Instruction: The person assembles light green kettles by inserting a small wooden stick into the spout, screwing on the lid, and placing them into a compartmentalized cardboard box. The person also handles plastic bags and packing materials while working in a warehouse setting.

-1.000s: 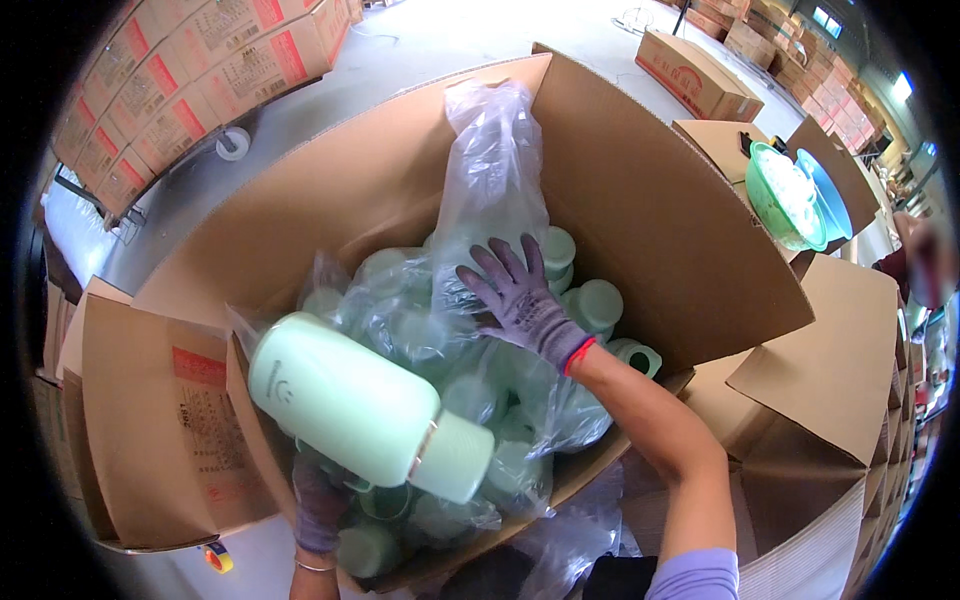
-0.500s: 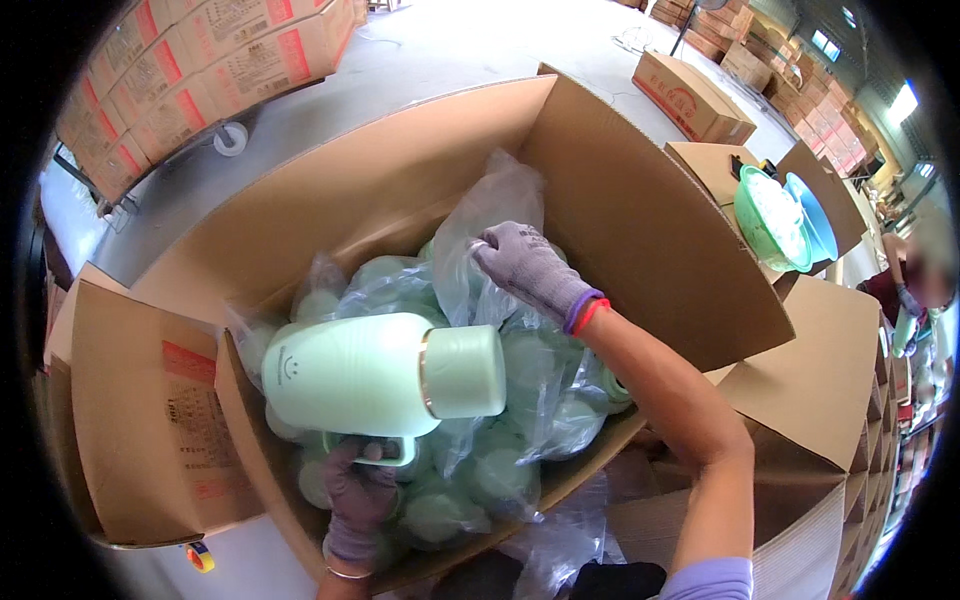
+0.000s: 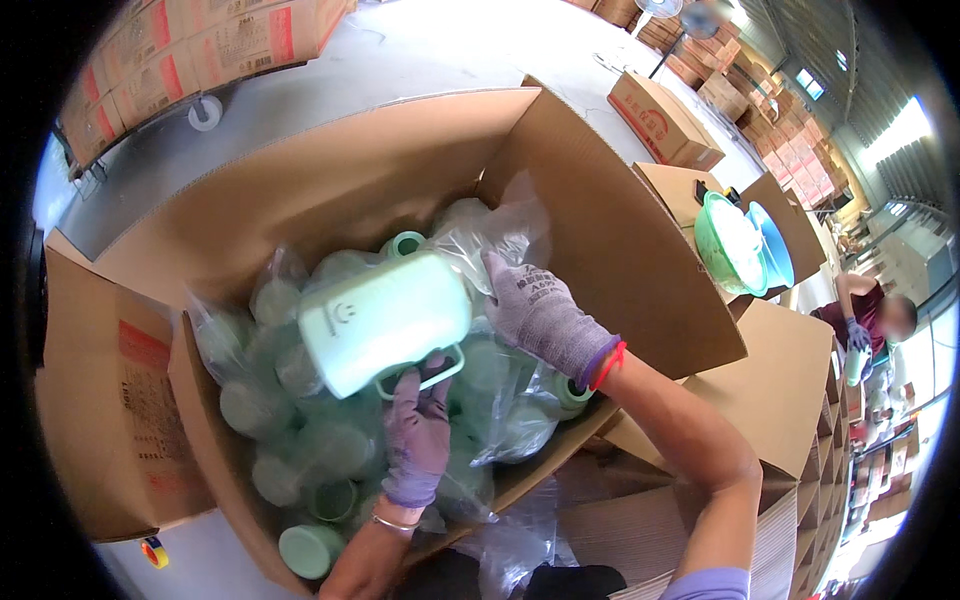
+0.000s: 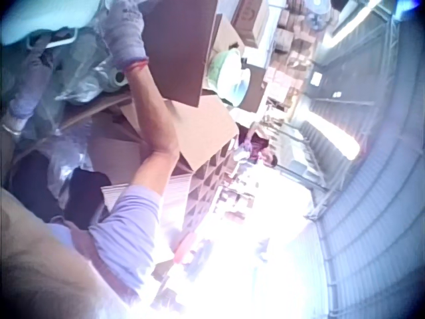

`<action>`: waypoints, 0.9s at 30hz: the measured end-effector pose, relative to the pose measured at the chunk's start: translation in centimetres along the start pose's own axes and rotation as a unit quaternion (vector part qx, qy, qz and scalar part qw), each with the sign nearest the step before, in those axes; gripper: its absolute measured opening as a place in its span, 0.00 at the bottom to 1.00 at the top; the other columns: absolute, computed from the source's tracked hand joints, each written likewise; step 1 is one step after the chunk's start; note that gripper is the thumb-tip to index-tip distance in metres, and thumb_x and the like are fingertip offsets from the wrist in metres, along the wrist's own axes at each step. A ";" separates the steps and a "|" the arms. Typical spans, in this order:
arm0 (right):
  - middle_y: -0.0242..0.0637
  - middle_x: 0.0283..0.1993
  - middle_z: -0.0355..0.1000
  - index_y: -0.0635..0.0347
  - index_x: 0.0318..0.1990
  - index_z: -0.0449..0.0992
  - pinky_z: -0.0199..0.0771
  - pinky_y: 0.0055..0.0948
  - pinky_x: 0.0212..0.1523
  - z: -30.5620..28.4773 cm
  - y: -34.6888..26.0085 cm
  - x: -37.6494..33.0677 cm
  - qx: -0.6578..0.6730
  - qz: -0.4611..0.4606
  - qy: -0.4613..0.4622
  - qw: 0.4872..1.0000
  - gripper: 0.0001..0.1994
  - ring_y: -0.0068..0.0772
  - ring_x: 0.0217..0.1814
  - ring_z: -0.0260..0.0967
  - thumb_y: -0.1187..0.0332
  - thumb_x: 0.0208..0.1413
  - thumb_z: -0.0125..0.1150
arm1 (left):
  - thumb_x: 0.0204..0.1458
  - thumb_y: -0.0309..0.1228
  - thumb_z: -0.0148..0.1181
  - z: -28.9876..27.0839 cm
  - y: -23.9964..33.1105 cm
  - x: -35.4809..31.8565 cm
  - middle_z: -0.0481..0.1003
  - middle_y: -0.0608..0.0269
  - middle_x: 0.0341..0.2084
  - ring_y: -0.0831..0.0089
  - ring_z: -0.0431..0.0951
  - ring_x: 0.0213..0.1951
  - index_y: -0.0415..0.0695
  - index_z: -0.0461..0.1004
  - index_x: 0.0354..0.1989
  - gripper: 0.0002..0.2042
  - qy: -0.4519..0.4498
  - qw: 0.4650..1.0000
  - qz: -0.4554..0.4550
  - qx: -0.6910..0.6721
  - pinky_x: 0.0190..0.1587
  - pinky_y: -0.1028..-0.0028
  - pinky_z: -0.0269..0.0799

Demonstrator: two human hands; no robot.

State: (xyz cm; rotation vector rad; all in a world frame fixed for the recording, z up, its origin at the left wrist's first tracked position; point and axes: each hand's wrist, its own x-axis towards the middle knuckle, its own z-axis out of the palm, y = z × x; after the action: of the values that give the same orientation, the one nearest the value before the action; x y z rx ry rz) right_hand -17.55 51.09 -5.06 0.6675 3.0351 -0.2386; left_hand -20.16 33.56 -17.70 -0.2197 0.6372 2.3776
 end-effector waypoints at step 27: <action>0.49 0.27 0.74 0.61 0.52 0.74 0.75 0.35 0.35 -6.0 -0.9 0.7 0.141 -0.051 0.040 0.988 0.16 0.40 0.26 0.74 0.70 0.56 0.55 | 0.60 0.32 0.54 2.1 0.1 -0.7 0.74 0.60 0.42 0.75 0.77 0.42 0.36 0.62 0.58 0.20 -0.192 0.938 -0.022 0.286 0.46 0.74 0.71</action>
State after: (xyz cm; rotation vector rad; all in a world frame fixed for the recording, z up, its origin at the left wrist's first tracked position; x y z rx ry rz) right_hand -18.49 51.54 0.99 0.5437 3.1465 -0.6708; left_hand -19.68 34.20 -15.67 0.4664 1.0715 2.0034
